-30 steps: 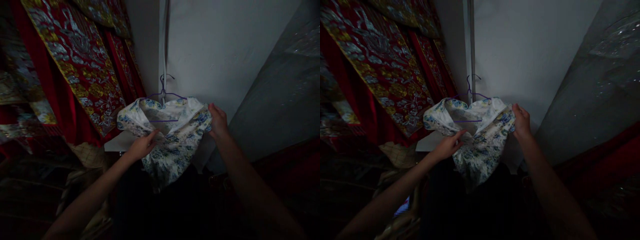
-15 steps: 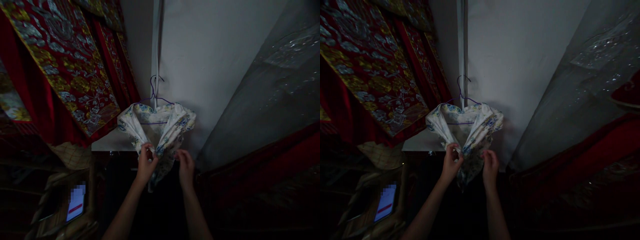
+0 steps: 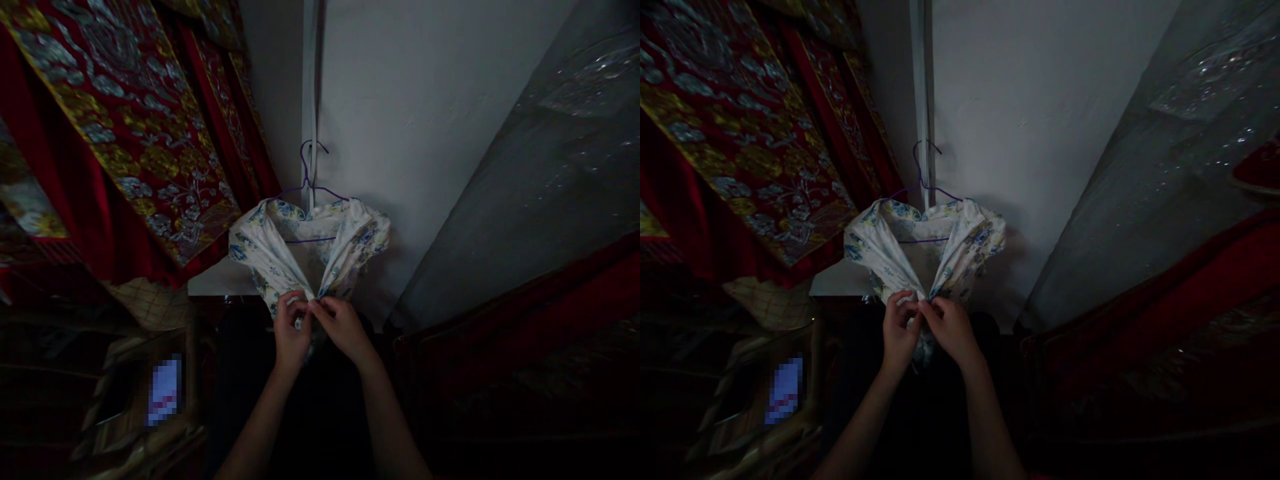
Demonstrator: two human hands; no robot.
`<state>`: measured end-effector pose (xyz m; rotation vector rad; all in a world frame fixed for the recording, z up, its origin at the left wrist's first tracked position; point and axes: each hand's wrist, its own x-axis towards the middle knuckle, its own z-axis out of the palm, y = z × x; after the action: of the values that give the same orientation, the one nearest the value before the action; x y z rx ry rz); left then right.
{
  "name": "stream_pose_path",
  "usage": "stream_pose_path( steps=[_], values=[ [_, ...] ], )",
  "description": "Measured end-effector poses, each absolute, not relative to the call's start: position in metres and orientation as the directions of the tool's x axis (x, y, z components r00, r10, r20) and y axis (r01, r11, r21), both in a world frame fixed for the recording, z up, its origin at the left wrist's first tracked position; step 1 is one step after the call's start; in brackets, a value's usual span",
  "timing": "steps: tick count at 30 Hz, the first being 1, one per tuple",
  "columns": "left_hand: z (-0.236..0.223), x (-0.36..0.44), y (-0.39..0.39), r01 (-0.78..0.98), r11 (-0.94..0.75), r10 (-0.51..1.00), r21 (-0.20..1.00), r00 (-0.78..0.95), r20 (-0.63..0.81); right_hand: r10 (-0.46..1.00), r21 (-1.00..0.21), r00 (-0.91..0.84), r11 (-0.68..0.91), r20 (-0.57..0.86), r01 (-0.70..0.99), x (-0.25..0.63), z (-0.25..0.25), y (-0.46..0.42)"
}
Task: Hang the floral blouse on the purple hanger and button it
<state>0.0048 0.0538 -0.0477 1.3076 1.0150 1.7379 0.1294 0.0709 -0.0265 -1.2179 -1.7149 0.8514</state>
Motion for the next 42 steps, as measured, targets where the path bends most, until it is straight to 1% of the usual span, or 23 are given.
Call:
stream_pose_path(
  steps=[2,5,9,11,15,17,19,20,23,25,26,29,32,34,36,38,40,42],
  values=[
    [-0.047,0.007,0.052,-0.06,-0.439,0.882,0.897,-0.221,0.417,0.962,-0.9,-0.13,0.27,0.239,0.344,0.129,-0.027,0.072],
    [-0.045,0.01,0.05,-0.066,-0.451,0.876,0.89,-0.222,0.428,0.966,-0.923,-0.105,0.256,0.236,0.286,0.13,-0.027,0.075],
    [-0.047,0.01,0.05,-0.082,-0.445,0.879,0.892,-0.231,0.417,0.954,-0.94,-0.199,0.266,0.225,0.215,0.131,-0.026,0.073],
    [-0.049,0.007,0.051,-0.056,-0.438,0.878,0.897,-0.24,0.413,0.951,-0.937,-0.218,0.269,0.221,0.223,0.129,-0.025,0.072],
    [-0.049,0.001,0.051,0.09,-0.452,0.846,0.887,-0.27,0.459,0.951,-0.909,-0.186,0.295,0.248,0.295,0.124,-0.023,0.07],
    [-0.047,-0.002,0.051,0.143,-0.467,0.833,0.873,-0.261,0.488,0.947,-0.905,-0.174,0.31,0.269,0.29,0.122,-0.022,0.069],
    [-0.045,-0.004,0.051,0.164,-0.477,0.825,0.863,-0.254,0.504,0.948,-0.922,-0.163,0.308,0.274,0.236,0.122,-0.021,0.066],
    [-0.045,-0.005,0.051,0.167,-0.482,0.821,0.86,-0.257,0.51,0.954,-0.942,-0.163,0.28,0.252,0.184,0.122,-0.02,0.065],
    [-0.045,-0.004,0.052,0.16,-0.481,0.823,0.862,-0.257,0.507,0.98,-0.995,-0.171,0.098,0.099,-0.015,0.124,-0.017,0.068],
    [-0.049,0.0,0.054,0.162,-0.478,0.834,0.863,-0.226,0.504,0.992,-0.994,-0.121,0.018,0.031,-0.103,0.127,-0.006,0.083],
    [-0.051,0.003,0.056,0.17,-0.476,0.84,0.863,-0.201,0.504,0.997,-0.991,-0.074,0.023,0.033,-0.135,0.129,0.003,0.095],
    [-0.06,0.01,0.067,0.217,-0.484,0.848,0.848,-0.124,0.516,0.991,-0.97,0.053,0.127,0.119,-0.208,0.132,0.05,0.144],
    [-0.068,0.013,0.081,0.271,-0.516,0.834,0.812,-0.056,0.549,0.982,-0.96,0.033,0.191,0.188,-0.203,0.131,0.105,0.185],
    [-0.071,0.01,0.09,0.319,-0.546,0.818,0.775,0.003,0.575,0.972,-0.958,0.015,0.232,0.233,-0.167,0.13,0.131,0.196],
    [-0.071,0.002,0.097,0.366,-0.571,0.807,0.735,0.083,0.585,0.963,-0.957,-0.013,0.264,0.268,-0.121,0.128,0.143,0.195],
    [-0.064,-0.008,0.103,0.389,-0.583,0.807,0.713,0.172,0.565,0.96,-0.957,-0.034,0.274,0.279,-0.095,0.128,0.142,0.186],
    [-0.049,-0.017,0.109,0.386,-0.597,0.801,0.704,0.238,0.549,0.962,-0.958,-0.029,0.267,0.272,-0.104,0.129,0.135,0.176],
    [-0.021,-0.025,0.115,0.368,-0.635,0.771,0.679,0.241,0.59,0.963,-0.956,-0.023,0.265,0.269,-0.123,0.13,0.129,0.167]
  ],
)
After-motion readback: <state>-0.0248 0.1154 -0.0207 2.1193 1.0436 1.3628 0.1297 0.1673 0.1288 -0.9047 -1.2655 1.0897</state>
